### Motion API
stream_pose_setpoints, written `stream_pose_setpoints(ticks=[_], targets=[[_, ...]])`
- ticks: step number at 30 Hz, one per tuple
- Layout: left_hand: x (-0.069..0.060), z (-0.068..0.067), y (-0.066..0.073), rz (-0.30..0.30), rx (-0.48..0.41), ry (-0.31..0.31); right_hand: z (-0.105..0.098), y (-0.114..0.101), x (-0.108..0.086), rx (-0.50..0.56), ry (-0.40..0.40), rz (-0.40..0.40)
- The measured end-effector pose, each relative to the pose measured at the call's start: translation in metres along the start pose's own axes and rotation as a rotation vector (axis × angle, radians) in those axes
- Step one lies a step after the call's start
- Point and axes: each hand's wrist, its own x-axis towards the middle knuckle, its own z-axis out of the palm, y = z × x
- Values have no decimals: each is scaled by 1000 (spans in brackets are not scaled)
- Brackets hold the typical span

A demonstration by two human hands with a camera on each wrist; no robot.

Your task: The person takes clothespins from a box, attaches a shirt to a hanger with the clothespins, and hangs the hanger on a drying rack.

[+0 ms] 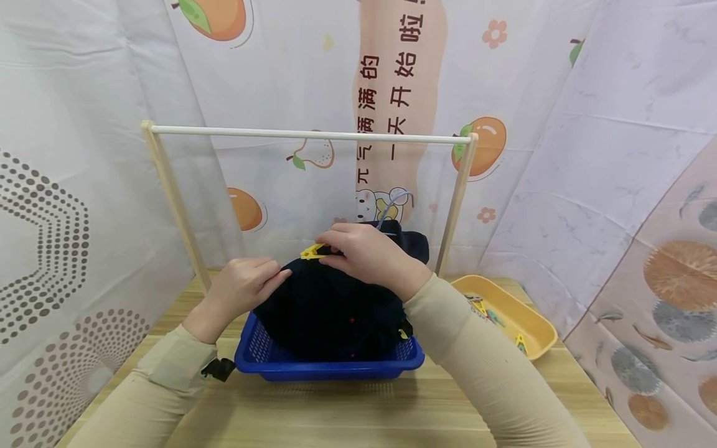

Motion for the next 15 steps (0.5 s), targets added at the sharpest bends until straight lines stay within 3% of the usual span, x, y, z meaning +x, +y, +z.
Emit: stream_pose_setpoints(ticks=[15], targets=[[2,1,1,27,-3,-10,-3,-2,6,-50,-100,-48]])
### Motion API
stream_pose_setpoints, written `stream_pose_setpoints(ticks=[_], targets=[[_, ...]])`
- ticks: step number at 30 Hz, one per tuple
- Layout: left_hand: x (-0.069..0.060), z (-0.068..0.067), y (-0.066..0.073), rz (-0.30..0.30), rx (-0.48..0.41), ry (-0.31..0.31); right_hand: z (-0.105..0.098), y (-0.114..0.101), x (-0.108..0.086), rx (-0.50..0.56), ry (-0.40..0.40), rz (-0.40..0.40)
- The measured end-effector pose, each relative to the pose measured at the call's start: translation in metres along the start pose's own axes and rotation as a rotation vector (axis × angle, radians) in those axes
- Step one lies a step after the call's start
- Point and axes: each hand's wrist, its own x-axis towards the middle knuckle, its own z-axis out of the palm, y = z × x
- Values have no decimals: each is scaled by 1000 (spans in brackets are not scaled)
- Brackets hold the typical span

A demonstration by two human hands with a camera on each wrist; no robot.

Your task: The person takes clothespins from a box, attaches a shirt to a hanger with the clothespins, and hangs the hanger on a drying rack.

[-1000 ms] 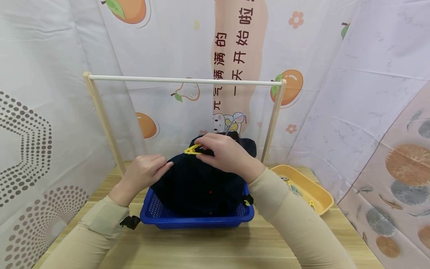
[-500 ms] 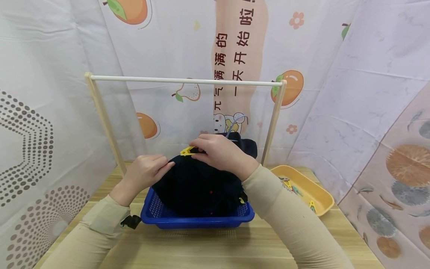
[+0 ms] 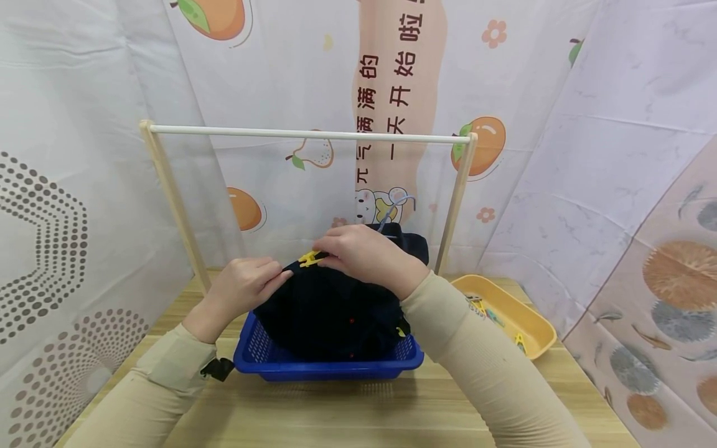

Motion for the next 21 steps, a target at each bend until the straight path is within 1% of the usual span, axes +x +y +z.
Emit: stream_pose_setpoints(ticks=[10,16,21], targets=[[1,1,0,2,-6,14,-9,-2,2,-107,-61,-8],[2,2,1,-1,-13,8,-15,-5,6,-156,-134,3],[3,2,2,-2,-33,0,-16,-7,11,-177,-191,36]])
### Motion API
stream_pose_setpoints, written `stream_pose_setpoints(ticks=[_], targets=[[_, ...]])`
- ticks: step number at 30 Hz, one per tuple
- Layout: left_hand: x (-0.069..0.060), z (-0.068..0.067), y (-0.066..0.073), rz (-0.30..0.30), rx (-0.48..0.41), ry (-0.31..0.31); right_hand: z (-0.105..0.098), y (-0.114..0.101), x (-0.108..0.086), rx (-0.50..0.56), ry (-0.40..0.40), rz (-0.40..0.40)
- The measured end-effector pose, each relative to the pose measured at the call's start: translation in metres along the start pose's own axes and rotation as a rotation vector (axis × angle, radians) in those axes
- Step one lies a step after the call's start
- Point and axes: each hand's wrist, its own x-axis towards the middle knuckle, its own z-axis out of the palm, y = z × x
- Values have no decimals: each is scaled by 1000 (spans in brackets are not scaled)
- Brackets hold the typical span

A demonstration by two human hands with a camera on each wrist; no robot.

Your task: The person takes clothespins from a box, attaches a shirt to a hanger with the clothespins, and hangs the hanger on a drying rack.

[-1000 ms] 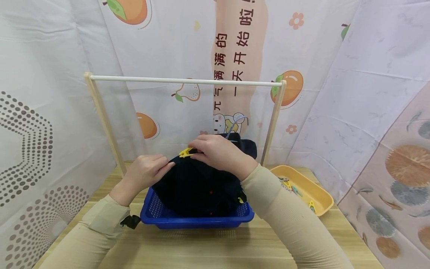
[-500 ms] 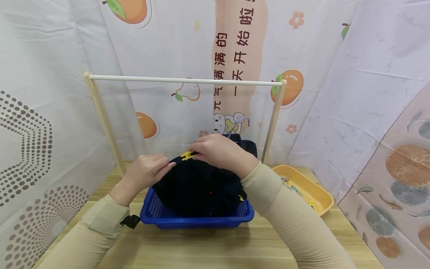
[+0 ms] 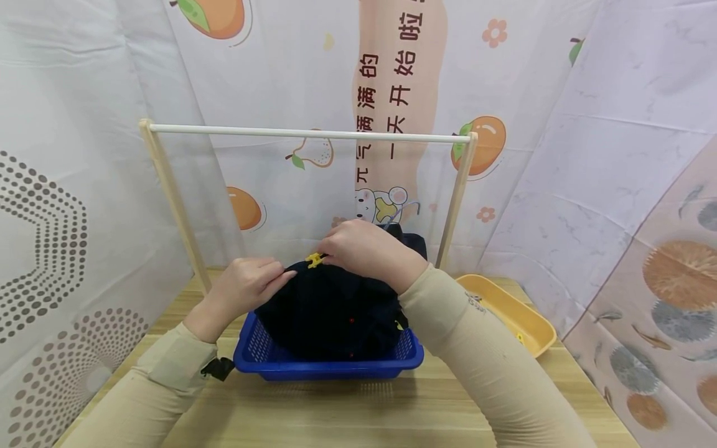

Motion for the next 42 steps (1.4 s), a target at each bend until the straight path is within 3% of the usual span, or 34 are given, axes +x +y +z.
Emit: stream_pose_setpoints(ticks=[14,23,42], targets=[[1,0,0,15,-35,-17,0,-4,9,-47,-73,43],[4,-1,-4,5,-54,-10,11,-1,13,-69,-2,-26],[6,0,-5,-41,-101,-34,28,0,14,-27,38,-12]])
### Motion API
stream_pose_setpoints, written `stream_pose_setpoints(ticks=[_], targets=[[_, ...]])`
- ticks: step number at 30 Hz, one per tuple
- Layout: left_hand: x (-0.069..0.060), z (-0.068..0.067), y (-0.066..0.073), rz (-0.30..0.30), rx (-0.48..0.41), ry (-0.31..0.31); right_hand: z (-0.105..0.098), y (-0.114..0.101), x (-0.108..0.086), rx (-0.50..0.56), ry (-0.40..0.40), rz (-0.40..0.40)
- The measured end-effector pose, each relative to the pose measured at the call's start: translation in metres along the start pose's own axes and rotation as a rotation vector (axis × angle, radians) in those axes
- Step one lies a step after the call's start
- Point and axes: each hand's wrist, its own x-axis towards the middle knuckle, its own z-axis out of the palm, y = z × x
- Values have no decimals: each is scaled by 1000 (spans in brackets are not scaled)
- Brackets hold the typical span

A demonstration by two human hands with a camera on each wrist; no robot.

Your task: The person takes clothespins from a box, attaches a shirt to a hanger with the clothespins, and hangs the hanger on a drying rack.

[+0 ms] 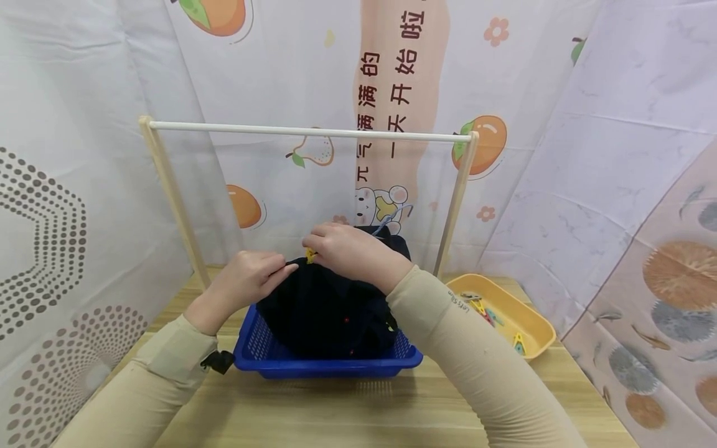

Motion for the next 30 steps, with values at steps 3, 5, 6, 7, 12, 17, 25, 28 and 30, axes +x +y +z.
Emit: stream_pose_setpoints(ticks=[3,5,6,7,12,17,25,28,30], targets=[[-1,0,0,1,-2,4,2,0,0,-5,3,2],[-2,0,0,3,-2,8,3,0,0,-8,1,7],[-2,0,0,2,-2,8,4,0,1,-6,-1,11],[-2,0,0,2,-2,8,4,0,1,-3,-4,15],[-2,-1,-1,-8,2,3,4,2,1,16,-14,33],[-2,-1,-2,-16,-1,-12,5,4,-1,65,-14,47],[0,-1,-1,-19,-15,-17,3,5,-5,84,-18,91],[0,-1,-2,-26,-18,-19,2,5,-7,79,5,100],[0,-1,-2,-26,-18,-19,2,7,-9,84,35,101]])
